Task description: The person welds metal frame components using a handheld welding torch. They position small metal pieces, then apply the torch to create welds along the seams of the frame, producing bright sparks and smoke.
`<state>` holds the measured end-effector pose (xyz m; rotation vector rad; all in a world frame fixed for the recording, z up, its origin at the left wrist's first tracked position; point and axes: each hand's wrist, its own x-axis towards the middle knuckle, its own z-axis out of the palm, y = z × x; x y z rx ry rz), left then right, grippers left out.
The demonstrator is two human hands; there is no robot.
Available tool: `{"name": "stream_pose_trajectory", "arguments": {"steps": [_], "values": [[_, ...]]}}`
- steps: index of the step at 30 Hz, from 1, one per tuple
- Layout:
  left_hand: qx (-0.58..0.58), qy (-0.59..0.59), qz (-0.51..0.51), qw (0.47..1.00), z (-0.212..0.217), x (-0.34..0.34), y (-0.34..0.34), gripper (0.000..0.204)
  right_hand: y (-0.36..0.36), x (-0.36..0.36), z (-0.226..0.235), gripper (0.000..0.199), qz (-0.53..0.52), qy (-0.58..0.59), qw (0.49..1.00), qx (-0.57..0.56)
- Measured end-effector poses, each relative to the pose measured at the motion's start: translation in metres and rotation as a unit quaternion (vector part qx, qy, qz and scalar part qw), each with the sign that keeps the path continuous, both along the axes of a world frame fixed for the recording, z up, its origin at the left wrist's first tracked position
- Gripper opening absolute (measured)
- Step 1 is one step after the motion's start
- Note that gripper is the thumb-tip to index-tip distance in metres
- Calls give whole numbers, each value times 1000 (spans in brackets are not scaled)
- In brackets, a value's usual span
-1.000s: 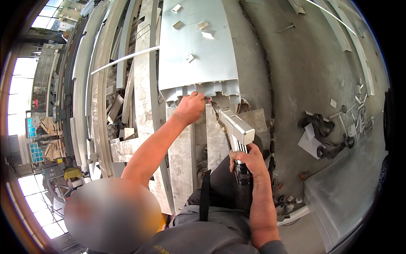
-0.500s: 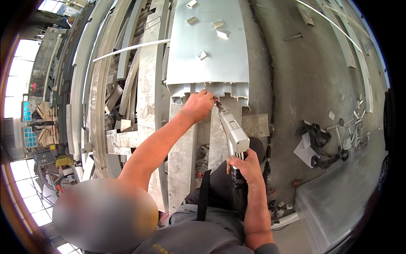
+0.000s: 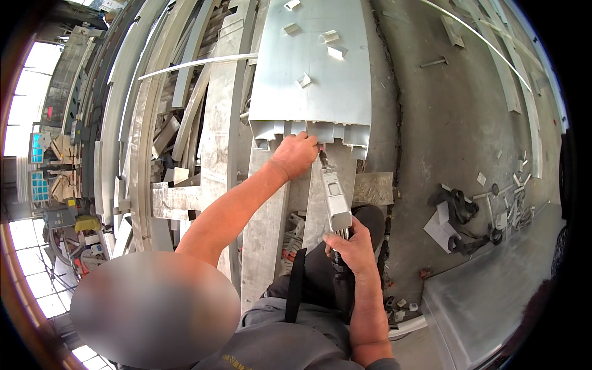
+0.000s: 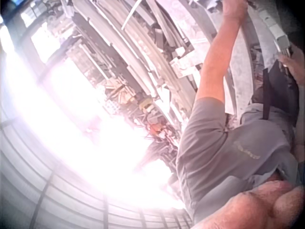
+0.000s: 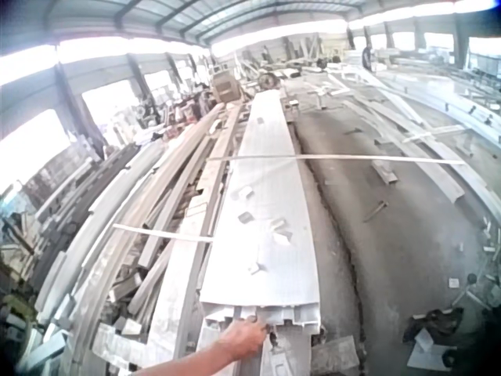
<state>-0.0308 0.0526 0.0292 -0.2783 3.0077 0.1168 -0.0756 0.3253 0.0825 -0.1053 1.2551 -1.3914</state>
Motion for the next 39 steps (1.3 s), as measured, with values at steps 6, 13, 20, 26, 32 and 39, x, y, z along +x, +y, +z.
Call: {"name": "stream_pose_trajectory", "arguments": {"steps": [6, 13, 20, 26, 32, 39], "values": [[-2, -11, -1, 1000, 0, 1, 0, 7, -2, -4, 2, 47, 4, 6, 1000, 4], [-10, -14, -4, 1000, 0, 0, -1, 7, -3, -6, -1, 48, 7, -2, 1000, 0], [-11, -6, -1, 1000, -7, 4, -3, 7, -3, -6, -1, 49, 5, -13, 1000, -7], [-1, -1, 9, 1000, -5, 2, -2, 12, -1, -9, -2, 43, 1, -12, 1000, -17], [122, 357, -30, 926, -13, 2, -1, 25, 10, -15, 13, 31, -20, -22, 1000, 3], [3, 43, 13, 999, -14, 9, -6, 9, 28, -21, 14, 41, -43, -43, 995, -84]]}}
